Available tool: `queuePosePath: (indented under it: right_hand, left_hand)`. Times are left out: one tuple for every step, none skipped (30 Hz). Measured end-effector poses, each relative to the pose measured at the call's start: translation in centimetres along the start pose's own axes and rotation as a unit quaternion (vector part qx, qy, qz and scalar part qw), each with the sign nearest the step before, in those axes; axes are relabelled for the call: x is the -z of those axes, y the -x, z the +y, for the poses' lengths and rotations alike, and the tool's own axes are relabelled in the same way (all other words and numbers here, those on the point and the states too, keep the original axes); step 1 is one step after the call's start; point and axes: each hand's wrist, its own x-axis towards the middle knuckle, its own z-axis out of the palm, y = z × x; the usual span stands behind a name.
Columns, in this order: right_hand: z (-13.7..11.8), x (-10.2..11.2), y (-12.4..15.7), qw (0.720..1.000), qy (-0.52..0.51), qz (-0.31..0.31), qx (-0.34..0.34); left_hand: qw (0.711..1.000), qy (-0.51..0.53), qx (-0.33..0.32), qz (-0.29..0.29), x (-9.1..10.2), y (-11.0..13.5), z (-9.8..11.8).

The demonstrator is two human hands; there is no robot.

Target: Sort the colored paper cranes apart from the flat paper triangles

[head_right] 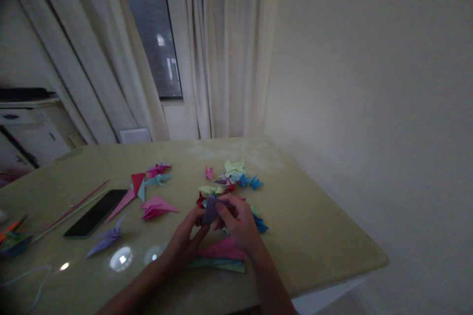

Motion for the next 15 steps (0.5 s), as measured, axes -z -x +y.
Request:
queuePosePath:
  right_hand:
    - [0.0, 0.0, -0.1, 1.0, -0.013, 0.001, -0.006]
    - [0.0, 0.1, -0.2, 1.0, -0.012, -0.006, -0.008]
    - [-0.1, 0.3, -0.2, 1.0, 0.004, -0.02, -0.007]
    - [-0.3, 0.6, -0.2, 0.999, 0.03, -0.037, -0.002]
    - [-0.5, 0.9, -0.1, 0.997, 0.063, -0.052, 0.004]
    - [-0.8, 1.3, 0.0, 0.993, 0.096, -0.061, 0.011]
    - [-1.1, 1.7, 0.2, 0.989, 0.128, -0.066, 0.018]
    - [-1.4, 2.1, 0.5, 0.985, 0.156, -0.066, 0.021]
    - [-1.6, 2.4, 0.8, 0.981, 0.179, -0.066, 0.02]
    - [-1.8, 2.7, 1.2, 0.978, 0.199, -0.066, 0.014]
    - [-1.8, 2.9, 1.6, 0.974, 0.218, -0.068, 0.005]
    - [-1.8, 3.1, 2.0, 0.97, 0.232, -0.069, -0.005]
    - [-1.7, 3.3, 2.4, 0.967, 0.243, -0.068, -0.017]
    - [-1.5, 3.4, 2.7, 0.965, 0.251, -0.068, -0.028]
    - [-1.3, 3.5, 3.0, 0.963, 0.257, -0.067, -0.037]
  left_hand:
    - [1.0, -0.003, 0.009, 0.009, -0.1, 0.0, -0.1]
    - [1.0, 0.0, 0.021, 0.016, -0.1, 0.0, -0.3]
    - [0.999, 0.006, 0.033, 0.014, 0.0, 0.0, -0.5]
    - [0.999, 0.009, 0.046, 0.009, 0.1, 0.0, -0.6]
    - [0.998, 0.007, 0.055, 0.0, 0.3, 0.0, -0.5]
    - [0.998, -0.004, 0.06, -0.015, 0.6, 0.0, -0.4]
    - [0.997, -0.024, 0.058, -0.032, 0.9, 0.0, -0.2]
    - [0.996, -0.052, 0.05, -0.051, 1.2, 0.1, 0.1]
    - [0.994, -0.085, 0.035, -0.066, 1.5, 0.3, 0.4]
    - [0.99, -0.119, 0.017, -0.077, 1.6, 0.6, 0.7]
    - [0.985, -0.152, -0.006, -0.082, 1.7, 0.9, 0.9]
    - [0.98, -0.18, -0.031, -0.082, 1.6, 1.3, 1.0]
    - [0.974, -0.204, -0.059, -0.079, 1.5, 1.7, 1.0]
    - [0.968, -0.225, -0.085, -0.076, 1.3, 2.1, 1.0]
    - [0.961, -0.243, -0.108, -0.076, 1.1, 2.4, 0.9]
